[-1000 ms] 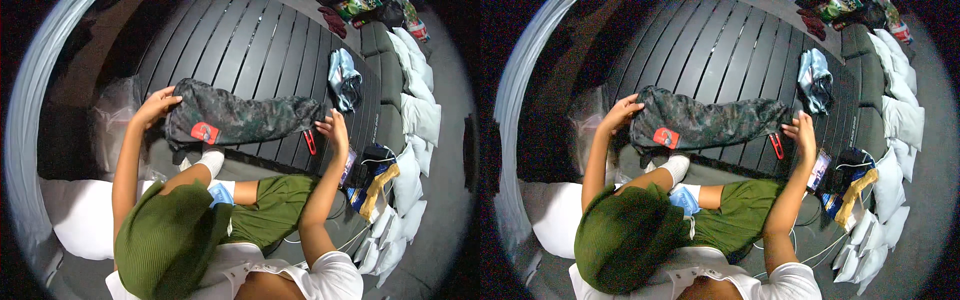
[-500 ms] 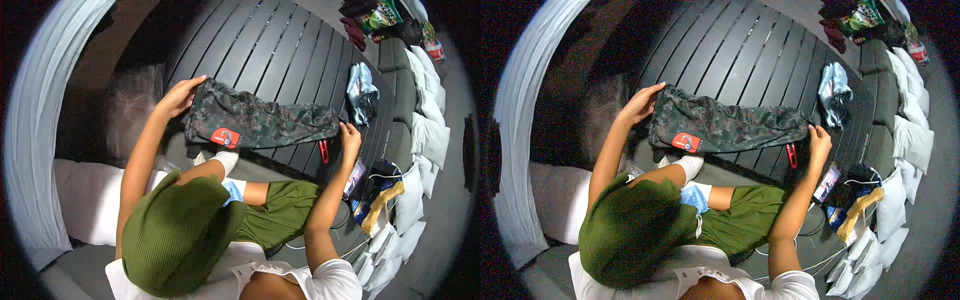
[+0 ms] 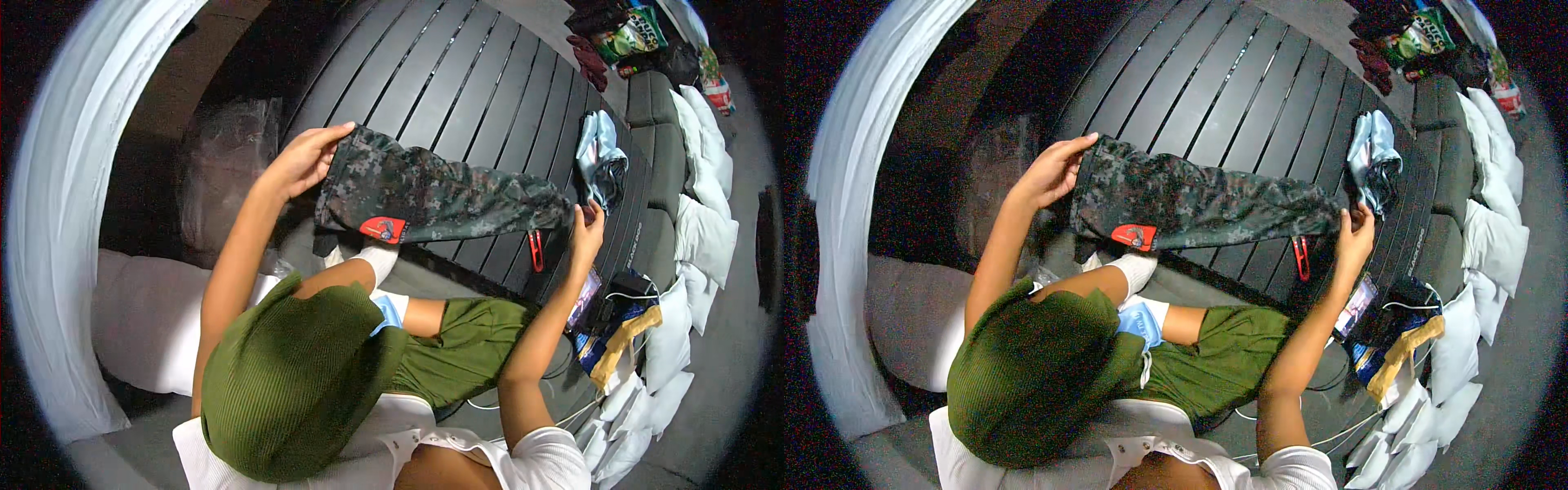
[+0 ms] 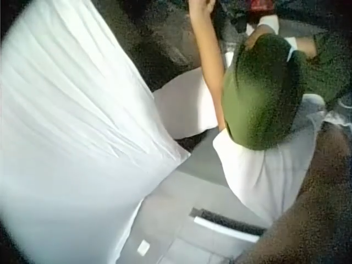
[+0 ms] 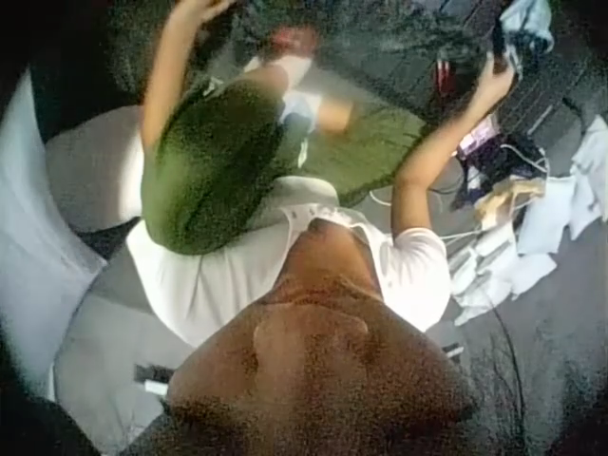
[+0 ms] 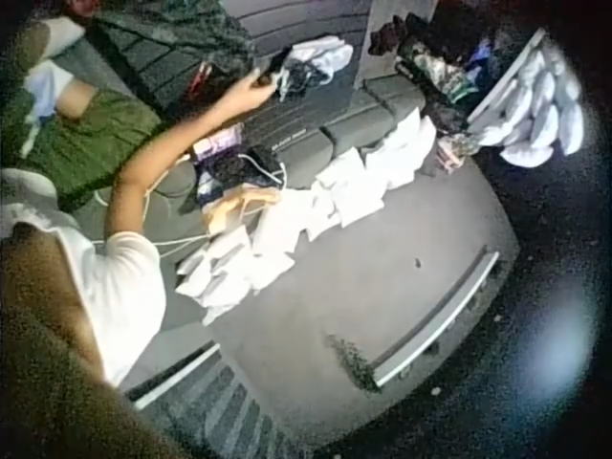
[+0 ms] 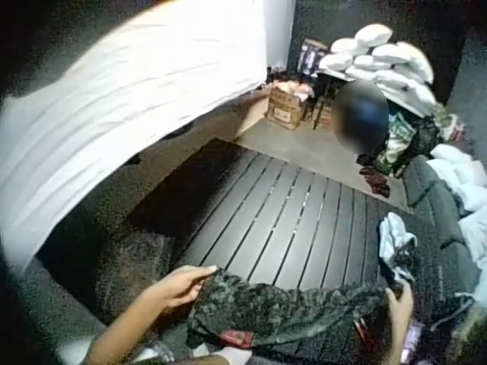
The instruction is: Fold a camouflage patterned cloth and place it into a clear plastic resealable bag.
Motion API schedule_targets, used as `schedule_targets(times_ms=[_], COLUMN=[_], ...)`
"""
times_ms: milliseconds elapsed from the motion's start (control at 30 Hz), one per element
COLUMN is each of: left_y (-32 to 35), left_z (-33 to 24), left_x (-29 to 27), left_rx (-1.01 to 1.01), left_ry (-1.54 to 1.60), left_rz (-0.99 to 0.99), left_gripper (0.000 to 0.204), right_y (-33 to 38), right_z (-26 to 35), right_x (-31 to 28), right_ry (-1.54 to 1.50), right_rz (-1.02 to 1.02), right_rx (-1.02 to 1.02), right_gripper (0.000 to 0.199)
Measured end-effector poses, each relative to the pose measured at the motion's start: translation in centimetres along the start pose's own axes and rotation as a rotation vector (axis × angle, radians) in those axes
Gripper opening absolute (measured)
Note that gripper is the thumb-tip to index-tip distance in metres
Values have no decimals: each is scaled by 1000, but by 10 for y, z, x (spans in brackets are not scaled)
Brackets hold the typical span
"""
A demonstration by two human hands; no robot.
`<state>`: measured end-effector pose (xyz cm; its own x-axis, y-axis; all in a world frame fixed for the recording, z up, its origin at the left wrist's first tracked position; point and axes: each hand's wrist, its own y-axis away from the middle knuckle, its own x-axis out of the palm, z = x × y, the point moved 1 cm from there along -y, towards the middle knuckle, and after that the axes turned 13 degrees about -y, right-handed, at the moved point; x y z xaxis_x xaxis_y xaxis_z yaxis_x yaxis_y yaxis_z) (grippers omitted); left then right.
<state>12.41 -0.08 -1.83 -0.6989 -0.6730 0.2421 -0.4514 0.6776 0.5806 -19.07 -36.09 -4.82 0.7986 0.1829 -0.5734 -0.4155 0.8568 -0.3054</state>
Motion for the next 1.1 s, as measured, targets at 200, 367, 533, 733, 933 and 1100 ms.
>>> schedule_targets(times_ms=[200,367,533,733,933,1100], left_y=[3,9,26,38,38,38], left_z=[2,-8,-18,-16,-4,-1], left_x=[26,48,64,100,100,96], left_rx=[271,462,324,336,343,551], left_ry=[-213,-368,-431,-160,-267,-672], left_rz=[-253,-316,-195,40,151,50], left_gripper=[38,53,34,45,40,25], right_y=[39,78,73,82,106,114], right_z=[20,-12,2,8,22,39], right_x=[-25,-4,7,-1,-9,-12], right_ry=[291,194,240,294,356,-83], right_rz=[374,257,223,357,391,186], right_rx=[300,181,238,423,420,502], right_gripper=[44,51,43,36,27,18])
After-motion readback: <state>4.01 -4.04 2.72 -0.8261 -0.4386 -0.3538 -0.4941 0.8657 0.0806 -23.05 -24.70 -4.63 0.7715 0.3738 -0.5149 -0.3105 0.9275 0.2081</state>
